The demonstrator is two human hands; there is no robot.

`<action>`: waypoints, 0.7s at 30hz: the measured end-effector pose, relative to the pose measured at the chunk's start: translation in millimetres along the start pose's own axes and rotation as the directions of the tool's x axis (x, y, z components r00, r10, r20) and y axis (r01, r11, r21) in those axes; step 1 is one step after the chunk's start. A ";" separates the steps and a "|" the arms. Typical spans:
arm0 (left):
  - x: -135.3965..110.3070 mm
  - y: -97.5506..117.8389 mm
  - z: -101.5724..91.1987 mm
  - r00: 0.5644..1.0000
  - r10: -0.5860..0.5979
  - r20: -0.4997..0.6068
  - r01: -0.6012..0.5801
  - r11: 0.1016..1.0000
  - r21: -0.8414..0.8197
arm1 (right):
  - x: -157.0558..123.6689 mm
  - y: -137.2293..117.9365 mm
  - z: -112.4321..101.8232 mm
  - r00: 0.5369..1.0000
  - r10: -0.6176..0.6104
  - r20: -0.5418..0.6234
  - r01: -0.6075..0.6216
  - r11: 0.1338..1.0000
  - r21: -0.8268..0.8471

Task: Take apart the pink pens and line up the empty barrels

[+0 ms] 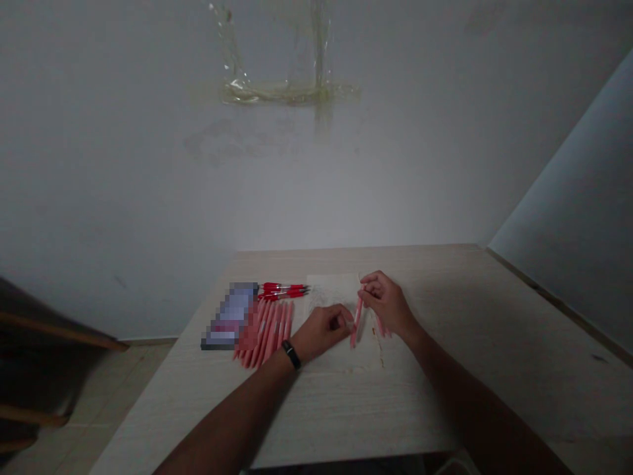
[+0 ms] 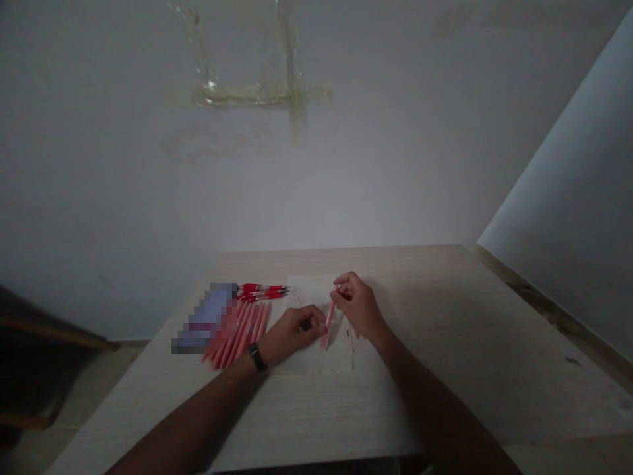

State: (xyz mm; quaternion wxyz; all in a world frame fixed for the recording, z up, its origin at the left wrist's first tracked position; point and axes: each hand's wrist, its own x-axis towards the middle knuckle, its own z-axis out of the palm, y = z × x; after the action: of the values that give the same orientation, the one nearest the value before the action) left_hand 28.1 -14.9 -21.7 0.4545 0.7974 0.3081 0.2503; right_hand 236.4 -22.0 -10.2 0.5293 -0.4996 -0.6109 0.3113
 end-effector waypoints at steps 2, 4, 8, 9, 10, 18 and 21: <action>0.2 0.2 -1.7 1.000 0.007 -0.024 -0.006 0.999 0.034 | 7.2 2.9 -15.6 0.999 -0.006 -0.045 0.003 0.998 -0.055; 0.3 0.7 -4.0 0.999 0.017 -0.048 -0.013 0.998 0.069 | 14.9 8.8 -33.9 0.995 -0.012 -0.095 -0.001 0.991 -0.136; 0.1 2.8 -8.2 0.996 0.037 -0.081 -0.025 0.988 0.152 | 24.2 27.5 -61.9 0.989 -0.012 -0.146 -0.048 0.915 -0.401; 0.0 3.1 -8.7 0.996 0.040 -0.083 -0.026 0.985 0.170 | 24.9 32.6 -65.0 0.991 0.000 -0.137 -0.064 0.885 -0.461; 0.0 3.1 -9.0 0.996 0.042 -0.083 -0.026 0.982 0.185 | 25.0 37.5 -66.6 0.991 0.014 -0.134 -0.080 0.860 -0.504; 0.5 -0.7 -8.4 0.995 0.053 -0.090 -0.035 0.981 0.192 | 23.5 60.7 -56.4 0.988 0.146 -0.052 -0.146 0.764 -0.629; 0.5 0.3 -9.0 0.996 0.048 -0.081 -0.031 0.978 0.206 | 23.9 63.3 -54.7 0.984 0.176 -0.042 -0.160 0.740 -0.653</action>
State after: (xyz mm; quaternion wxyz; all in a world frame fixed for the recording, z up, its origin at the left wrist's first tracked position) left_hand 22.4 -9.5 -17.3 0.3512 0.8345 0.3355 0.2603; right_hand 308.0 11.8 -46.3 0.2845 -0.7024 -0.6394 0.1302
